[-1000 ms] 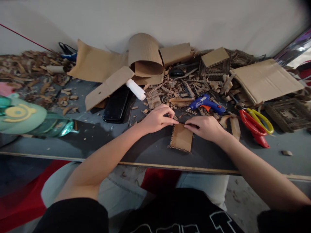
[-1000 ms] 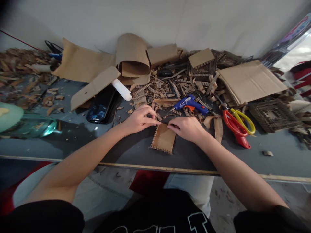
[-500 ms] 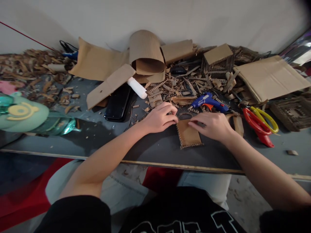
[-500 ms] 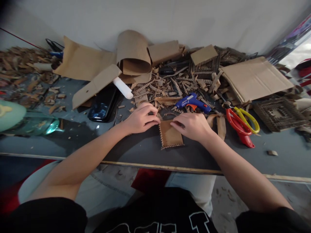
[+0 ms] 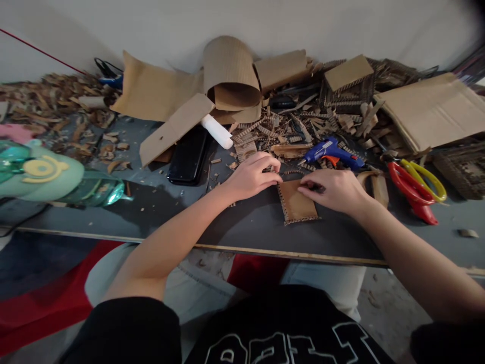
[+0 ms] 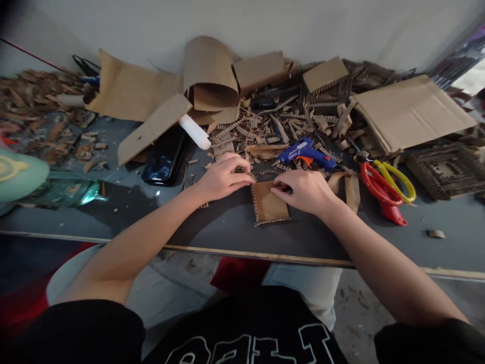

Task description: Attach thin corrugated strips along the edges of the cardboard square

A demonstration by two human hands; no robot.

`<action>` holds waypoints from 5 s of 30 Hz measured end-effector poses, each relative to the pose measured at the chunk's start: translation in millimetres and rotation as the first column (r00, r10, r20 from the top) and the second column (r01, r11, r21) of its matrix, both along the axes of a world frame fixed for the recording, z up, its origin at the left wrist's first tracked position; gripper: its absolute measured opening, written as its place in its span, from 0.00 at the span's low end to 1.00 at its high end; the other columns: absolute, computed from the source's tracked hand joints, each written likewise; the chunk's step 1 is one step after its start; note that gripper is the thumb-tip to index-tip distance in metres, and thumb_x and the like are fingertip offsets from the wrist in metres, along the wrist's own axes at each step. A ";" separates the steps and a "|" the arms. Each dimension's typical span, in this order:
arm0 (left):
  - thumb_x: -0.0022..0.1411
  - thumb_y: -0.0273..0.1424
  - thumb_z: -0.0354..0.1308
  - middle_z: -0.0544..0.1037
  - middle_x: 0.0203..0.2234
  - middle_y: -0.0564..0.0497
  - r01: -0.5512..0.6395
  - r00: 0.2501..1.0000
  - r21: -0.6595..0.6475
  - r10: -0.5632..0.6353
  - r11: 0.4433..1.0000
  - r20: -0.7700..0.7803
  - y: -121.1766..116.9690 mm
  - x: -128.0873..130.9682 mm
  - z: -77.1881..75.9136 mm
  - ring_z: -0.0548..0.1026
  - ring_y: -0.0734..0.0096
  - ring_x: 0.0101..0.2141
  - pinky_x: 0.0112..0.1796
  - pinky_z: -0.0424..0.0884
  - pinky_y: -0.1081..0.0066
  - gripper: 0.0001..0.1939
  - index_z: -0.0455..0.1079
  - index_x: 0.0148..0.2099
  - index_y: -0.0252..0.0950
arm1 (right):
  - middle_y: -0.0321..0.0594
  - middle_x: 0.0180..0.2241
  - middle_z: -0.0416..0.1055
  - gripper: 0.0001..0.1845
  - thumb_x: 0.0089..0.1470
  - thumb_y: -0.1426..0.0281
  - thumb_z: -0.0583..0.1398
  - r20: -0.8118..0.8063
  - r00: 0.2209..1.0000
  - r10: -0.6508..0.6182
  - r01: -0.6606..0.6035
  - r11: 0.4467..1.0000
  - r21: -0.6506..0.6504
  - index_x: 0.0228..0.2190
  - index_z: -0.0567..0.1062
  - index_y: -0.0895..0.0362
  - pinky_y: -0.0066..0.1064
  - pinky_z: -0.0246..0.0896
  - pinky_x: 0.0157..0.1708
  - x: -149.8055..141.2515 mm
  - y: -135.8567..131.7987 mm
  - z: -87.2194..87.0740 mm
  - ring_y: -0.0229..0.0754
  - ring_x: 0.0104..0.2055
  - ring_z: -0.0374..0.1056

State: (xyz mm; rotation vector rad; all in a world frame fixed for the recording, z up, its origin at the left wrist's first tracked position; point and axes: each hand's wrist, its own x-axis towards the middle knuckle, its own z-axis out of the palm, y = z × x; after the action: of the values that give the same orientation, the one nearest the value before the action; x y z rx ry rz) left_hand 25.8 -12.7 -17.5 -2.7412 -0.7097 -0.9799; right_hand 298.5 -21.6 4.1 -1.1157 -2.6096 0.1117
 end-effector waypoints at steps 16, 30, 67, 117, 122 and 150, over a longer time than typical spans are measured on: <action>0.66 0.29 0.58 0.75 0.39 0.45 -0.053 0.998 -0.008 0.052 0.999 -0.037 7.7 -13.1 4.8 0.71 0.63 0.43 0.46 0.74 0.60 0.04 0.74 0.37 0.36 | 0.34 0.34 0.79 0.08 0.62 0.64 0.59 -0.010 1.000 0.010 -0.010 0.997 -0.076 0.36 0.79 0.52 0.27 0.59 0.31 -0.8 1.8 1.5 0.37 0.36 0.74; 0.67 0.30 0.57 0.77 0.39 0.46 -0.113 0.990 0.037 0.116 0.993 -0.083 8.0 -16.8 4.6 0.73 0.63 0.44 0.47 0.75 0.61 0.08 0.75 0.36 0.35 | 0.35 0.34 0.77 0.09 0.62 0.65 0.58 -0.009 1.000 0.023 -0.024 0.993 -0.112 0.37 0.78 0.53 0.27 0.59 0.32 -0.7 2.9 2.2 0.37 0.36 0.73; 0.68 0.37 0.56 0.78 0.36 0.48 -0.511 0.839 -0.034 0.506 0.859 0.198 11.1 -16.6 -2.6 0.75 0.62 0.43 0.49 0.74 0.56 0.10 0.72 0.36 0.38 | 0.35 0.35 0.77 0.10 0.63 0.63 0.56 0.032 0.999 0.033 -0.029 0.993 -0.117 0.37 0.77 0.52 0.29 0.57 0.32 -0.6 2.7 2.3 0.39 0.38 0.73; 0.64 0.55 0.55 0.74 0.39 0.45 -0.060 0.986 -0.398 0.117 0.916 0.121 11.4 -3.4 -9.7 0.73 0.50 0.48 0.52 0.68 0.45 0.22 0.76 0.41 0.43 | 0.44 0.36 0.76 0.28 0.58 0.47 0.58 -0.136 0.990 0.041 -0.055 0.993 -0.106 0.46 0.77 0.57 0.36 0.63 0.37 -4.7 -1.3 1.9 0.48 0.40 0.72; 0.70 0.49 0.47 0.75 0.46 0.41 -0.158 0.969 -0.312 0.208 0.937 0.134 9.5 -9.3 -3.1 0.71 0.51 0.53 0.55 0.66 0.47 0.22 0.75 0.51 0.44 | 0.58 0.60 0.64 0.63 0.41 0.34 0.64 -0.117 0.940 0.319 -0.332 0.936 -0.115 0.66 0.58 0.61 0.56 0.58 0.60 -1.6 -5.6 4.1 0.66 0.61 0.61; 0.61 0.60 0.54 0.78 0.38 0.45 0.215 0.845 -0.673 0.210 0.708 0.491 -26.6 22.8 26.1 0.75 0.63 0.42 0.43 0.70 0.63 0.29 0.72 0.31 0.38 | 0.51 0.66 0.57 0.68 0.47 0.54 0.71 -0.521 0.807 0.279 -0.269 0.958 0.097 0.68 0.28 0.41 0.53 0.62 0.61 -9.9 -11.7 1.6 0.58 0.65 0.60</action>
State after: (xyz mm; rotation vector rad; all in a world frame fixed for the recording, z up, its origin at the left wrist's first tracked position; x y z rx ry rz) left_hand 48.6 -39.3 8.6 -3.0558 -1.4487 -1.8580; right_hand 288.6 -33.3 5.7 -0.5739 -2.2316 0.3999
